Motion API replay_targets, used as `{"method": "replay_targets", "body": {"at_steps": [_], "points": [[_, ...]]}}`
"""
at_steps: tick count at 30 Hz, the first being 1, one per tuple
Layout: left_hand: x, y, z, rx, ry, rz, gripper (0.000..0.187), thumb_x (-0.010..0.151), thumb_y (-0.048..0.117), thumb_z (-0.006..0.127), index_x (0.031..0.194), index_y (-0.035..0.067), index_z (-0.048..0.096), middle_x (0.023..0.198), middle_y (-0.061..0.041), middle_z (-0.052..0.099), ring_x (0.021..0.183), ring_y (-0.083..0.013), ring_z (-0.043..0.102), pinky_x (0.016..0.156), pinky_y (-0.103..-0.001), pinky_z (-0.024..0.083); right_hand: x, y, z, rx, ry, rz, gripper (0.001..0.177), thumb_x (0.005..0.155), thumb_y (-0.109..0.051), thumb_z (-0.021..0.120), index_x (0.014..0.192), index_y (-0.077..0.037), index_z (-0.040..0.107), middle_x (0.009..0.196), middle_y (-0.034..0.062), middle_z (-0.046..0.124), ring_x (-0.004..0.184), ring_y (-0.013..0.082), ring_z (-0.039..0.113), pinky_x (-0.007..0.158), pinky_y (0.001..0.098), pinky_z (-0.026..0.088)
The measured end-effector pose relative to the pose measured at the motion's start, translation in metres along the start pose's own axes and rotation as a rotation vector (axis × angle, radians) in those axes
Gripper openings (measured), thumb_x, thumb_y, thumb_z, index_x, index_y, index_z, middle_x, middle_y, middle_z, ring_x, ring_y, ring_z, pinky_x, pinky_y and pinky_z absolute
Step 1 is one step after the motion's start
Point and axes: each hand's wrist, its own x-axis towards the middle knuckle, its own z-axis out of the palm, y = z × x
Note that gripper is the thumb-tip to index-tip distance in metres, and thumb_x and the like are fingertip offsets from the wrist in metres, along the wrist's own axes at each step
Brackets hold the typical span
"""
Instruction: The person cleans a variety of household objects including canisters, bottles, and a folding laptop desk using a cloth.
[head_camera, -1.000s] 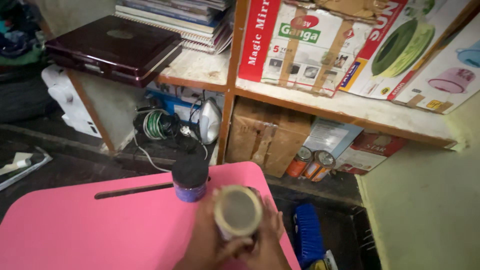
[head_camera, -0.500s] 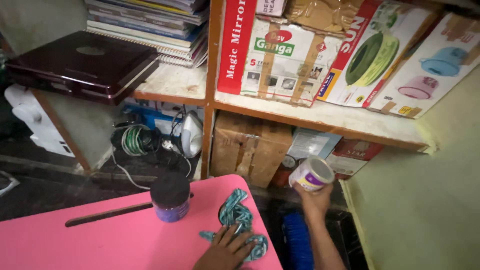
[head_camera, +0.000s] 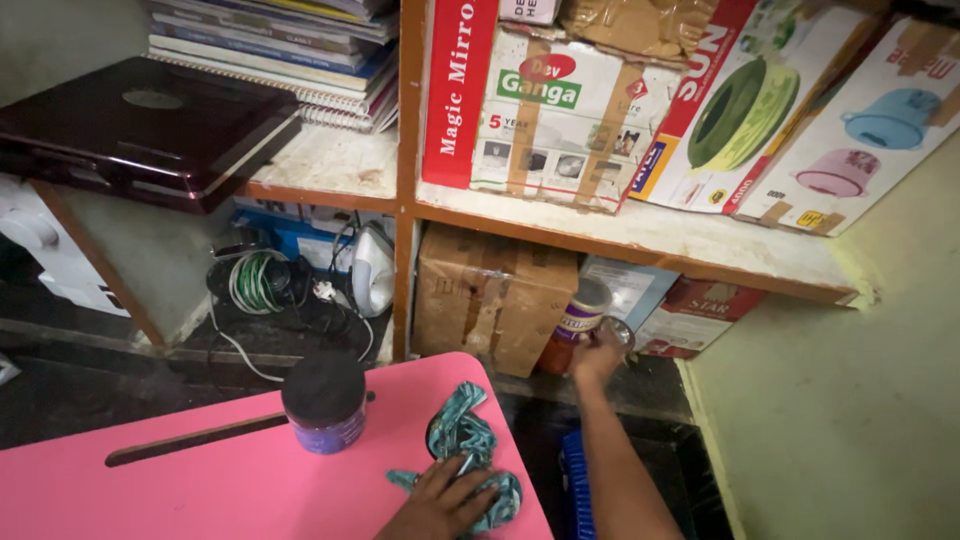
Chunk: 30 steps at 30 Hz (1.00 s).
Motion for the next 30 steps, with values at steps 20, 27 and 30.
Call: {"method": "replay_targets", "body": {"at_steps": [20,27,30], "points": [[-0.007,0.064,-0.156,-0.370,0.603,-0.350,0.078,0.065,0.016,0.095,0.129,0.007,0.053,0.131,-0.017,0.047,0.122,-0.0380,0.052,0.101,-0.045,0.047,-0.193,-0.230,-0.146,0.594,-1.138,0.087,0.056,0.081,-0.002,0.081,0.133,-0.003,0.060,0.124,0.0140,0.069,0.111,0.0175,0.066,0.094,0.0321,0.054],[-0.038,0.006,-0.199,-0.098,0.966,-0.674,0.140,0.042,0.034,0.100,0.150,-0.003,0.020,0.147,-0.027,0.042,0.129,-0.0437,0.049,0.103,-0.051,0.041,-0.167,-0.310,-0.089,0.563,-0.868,0.062,0.026,0.093,-0.014,0.073,0.116,-0.002,0.076,0.107,0.0076,0.076,0.095,0.0142,0.068,0.086,0.0286,0.054],[-0.045,-0.020,-0.183,-0.510,0.852,-0.732,0.139,0.050,0.033,0.096,0.155,0.001,0.011,0.133,-0.021,0.061,0.115,-0.0339,0.069,0.095,-0.041,0.055,-0.187,-0.350,-0.043,0.447,-0.851,-0.571,0.033,0.099,-0.014,0.063,0.130,-0.005,0.070,0.139,0.0159,0.067,0.132,0.0288,0.061,0.111,0.0410,0.045]]}}
